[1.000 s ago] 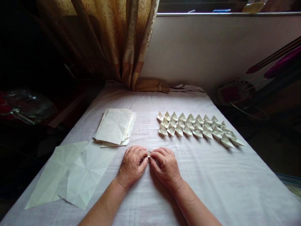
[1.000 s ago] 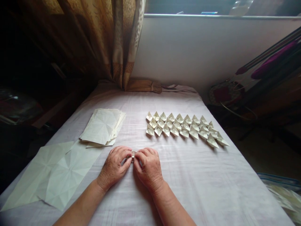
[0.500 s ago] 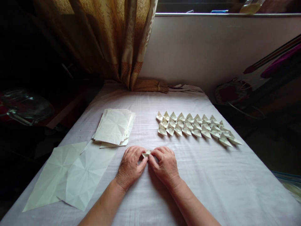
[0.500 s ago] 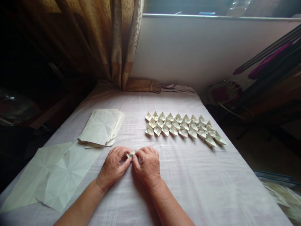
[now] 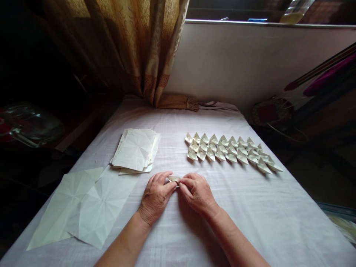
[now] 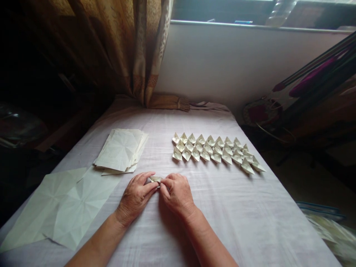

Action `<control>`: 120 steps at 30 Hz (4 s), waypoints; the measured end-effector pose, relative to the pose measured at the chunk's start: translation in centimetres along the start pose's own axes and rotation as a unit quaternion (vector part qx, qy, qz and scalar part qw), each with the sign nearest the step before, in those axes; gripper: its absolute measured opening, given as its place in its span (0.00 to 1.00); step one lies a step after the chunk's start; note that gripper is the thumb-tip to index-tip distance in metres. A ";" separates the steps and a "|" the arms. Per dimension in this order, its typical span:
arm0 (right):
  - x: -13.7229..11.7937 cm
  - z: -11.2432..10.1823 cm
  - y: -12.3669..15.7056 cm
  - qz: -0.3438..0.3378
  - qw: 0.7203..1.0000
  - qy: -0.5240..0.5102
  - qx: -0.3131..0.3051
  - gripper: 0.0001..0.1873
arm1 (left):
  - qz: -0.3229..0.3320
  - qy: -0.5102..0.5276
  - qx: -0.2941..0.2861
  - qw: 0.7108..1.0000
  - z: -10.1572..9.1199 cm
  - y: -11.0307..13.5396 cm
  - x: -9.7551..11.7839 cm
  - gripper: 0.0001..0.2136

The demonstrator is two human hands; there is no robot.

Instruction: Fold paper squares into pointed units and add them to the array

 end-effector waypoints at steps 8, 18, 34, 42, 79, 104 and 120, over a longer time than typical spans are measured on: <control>-1.4 -1.0 -0.2 -0.075 0.988 0.135 -0.029 0.07 | 0.008 -0.015 0.015 1.000 0.3 0.3 -0.1 0.07; -1.4 0.1 0.4 -0.065 0.985 0.158 0.000 0.05 | 0.012 -0.007 0.000 1.000 0.1 0.2 0.3 0.08; -1.4 -1.9 -3.0 0.136 0.979 0.065 -0.138 0.06 | 0.017 0.000 0.002 1.000 -0.2 0.5 0.0 0.07; -1.8 -1.6 -3.3 0.118 0.976 0.141 -0.115 0.08 | 0.015 0.012 -0.003 1.000 -0.1 0.5 0.0 0.07; 4.4 -3.6 3.0 0.002 0.979 -0.011 0.205 0.08 | 0.005 0.026 0.021 0.999 0.3 0.9 -1.3 0.16; 18.4 -11.7 5.4 0.202 0.869 0.235 0.386 0.14 | 0.012 0.042 -0.002 0.999 -0.3 0.2 -1.1 0.07; 17.8 -11.2 6.5 0.236 0.855 0.261 0.380 0.10 | 0.016 0.041 -0.003 0.999 -0.2 0.2 -1.1 0.07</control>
Point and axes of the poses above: each hand's wrist, its own y-axis away from the middle knuckle, its own z-axis out of the palm, x = y × z, the point moved 1 cm from there along -y, towards the middle knuckle, and after that the axes turned 6 degrees about z, right-handed, at the moved point
